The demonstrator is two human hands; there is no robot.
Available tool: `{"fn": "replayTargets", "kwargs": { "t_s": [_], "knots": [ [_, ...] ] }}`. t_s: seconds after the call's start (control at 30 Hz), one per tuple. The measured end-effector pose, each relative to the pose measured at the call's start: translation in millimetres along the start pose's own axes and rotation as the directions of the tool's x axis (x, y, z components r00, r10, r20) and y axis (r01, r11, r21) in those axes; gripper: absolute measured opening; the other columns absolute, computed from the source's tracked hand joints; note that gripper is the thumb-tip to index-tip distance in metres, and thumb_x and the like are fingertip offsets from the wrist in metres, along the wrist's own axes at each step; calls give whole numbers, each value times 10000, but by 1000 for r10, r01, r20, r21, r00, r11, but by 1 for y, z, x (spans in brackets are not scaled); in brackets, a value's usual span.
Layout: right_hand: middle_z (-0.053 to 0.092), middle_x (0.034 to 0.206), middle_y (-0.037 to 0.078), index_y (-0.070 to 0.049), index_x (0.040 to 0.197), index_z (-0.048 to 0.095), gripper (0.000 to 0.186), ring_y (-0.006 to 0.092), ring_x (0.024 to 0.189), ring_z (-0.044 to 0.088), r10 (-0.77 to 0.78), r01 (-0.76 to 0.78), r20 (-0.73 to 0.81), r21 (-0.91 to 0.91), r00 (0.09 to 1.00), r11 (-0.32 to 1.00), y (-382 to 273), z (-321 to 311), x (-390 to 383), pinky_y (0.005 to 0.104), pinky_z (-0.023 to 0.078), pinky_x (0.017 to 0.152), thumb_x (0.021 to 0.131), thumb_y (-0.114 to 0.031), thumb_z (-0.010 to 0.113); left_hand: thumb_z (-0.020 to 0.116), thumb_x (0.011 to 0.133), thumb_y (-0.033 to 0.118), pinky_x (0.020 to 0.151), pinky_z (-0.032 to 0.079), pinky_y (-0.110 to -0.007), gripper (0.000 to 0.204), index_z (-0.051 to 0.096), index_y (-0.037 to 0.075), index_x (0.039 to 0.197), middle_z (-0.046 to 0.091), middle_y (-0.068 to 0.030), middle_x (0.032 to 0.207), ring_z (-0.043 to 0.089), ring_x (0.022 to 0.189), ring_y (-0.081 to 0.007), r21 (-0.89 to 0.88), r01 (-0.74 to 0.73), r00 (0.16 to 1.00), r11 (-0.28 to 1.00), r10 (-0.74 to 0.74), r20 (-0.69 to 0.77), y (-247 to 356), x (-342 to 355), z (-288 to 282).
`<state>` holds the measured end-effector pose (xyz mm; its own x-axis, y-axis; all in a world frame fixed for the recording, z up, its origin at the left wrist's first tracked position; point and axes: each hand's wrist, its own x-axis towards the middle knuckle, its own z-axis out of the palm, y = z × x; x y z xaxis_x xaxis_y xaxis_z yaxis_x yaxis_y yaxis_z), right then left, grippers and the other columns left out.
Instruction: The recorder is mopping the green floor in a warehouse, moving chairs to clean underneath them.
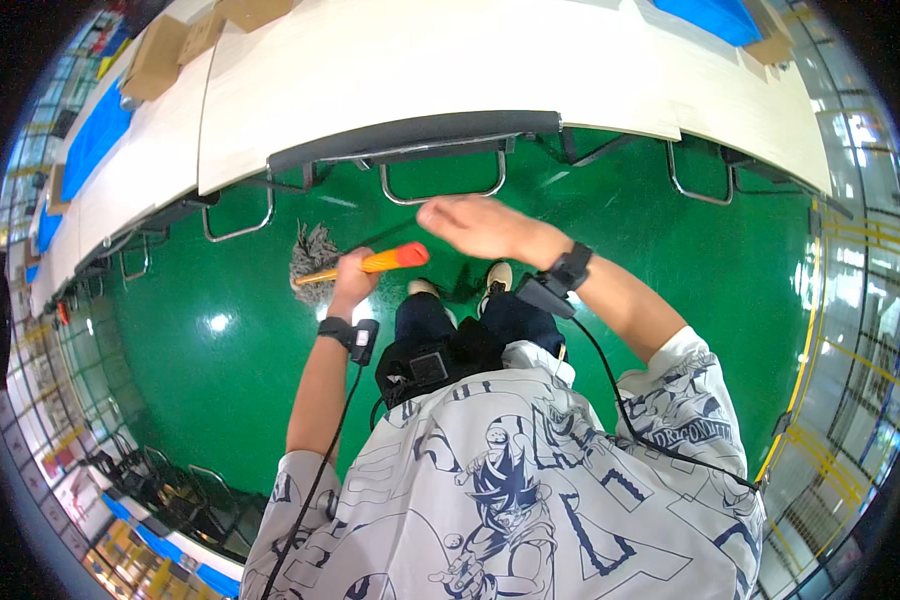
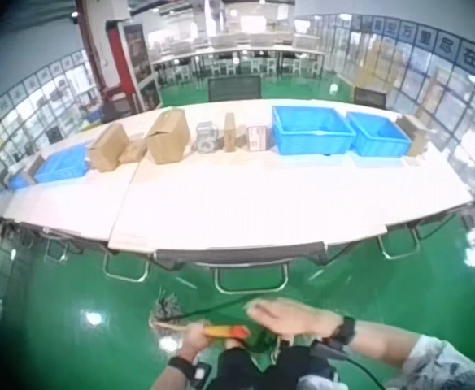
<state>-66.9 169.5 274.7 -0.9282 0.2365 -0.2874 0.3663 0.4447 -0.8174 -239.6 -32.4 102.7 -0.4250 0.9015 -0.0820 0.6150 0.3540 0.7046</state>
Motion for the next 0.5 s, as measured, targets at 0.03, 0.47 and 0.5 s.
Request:
{"fn": "replayTargets", "kwargs": {
  "t_s": [0.03, 0.47, 0.5],
  "knots": [
    [574, 845, 176, -43, 1029, 498, 427, 329, 789, 547, -62, 64, 95, -25, 994, 998, 3, 8, 0, 393, 429, 706, 868, -407, 342, 613, 624, 103, 615, 433, -408, 102, 557, 34, 674, 560, -149, 708, 534, 707, -354, 13, 8, 1000, 1000, -8, -20, 7, -6, 14],
    [583, 704, 194, 42, 843, 499, 220, 328, 666, 585, 22, 178, 370, -499, 929, 848, 46, 107, -57, 399, 470, 588, 666, -80, 546, 608, 660, 89, 882, 346, -389, 570, 343, -74, 1139, 481, -218, 1047, 454, 983, -364, -145, 508, 696, 849, -504, -510, 57, -96, 116],
    [577, 678, 185, 42, 879, 479, 246, 332, 642, 578, 41, 169, 367, -521, 929, 837, 55, 106, -63, 409, 465, 581, 697, -110, 546, 580, 680, 93, 889, 342, -392, 582, 309, -101, 1157, 479, -242, 1046, 447, 1000, -374, -197, 589, 610, 784, -591, -528, 53, -100, 126]
  ]
}}
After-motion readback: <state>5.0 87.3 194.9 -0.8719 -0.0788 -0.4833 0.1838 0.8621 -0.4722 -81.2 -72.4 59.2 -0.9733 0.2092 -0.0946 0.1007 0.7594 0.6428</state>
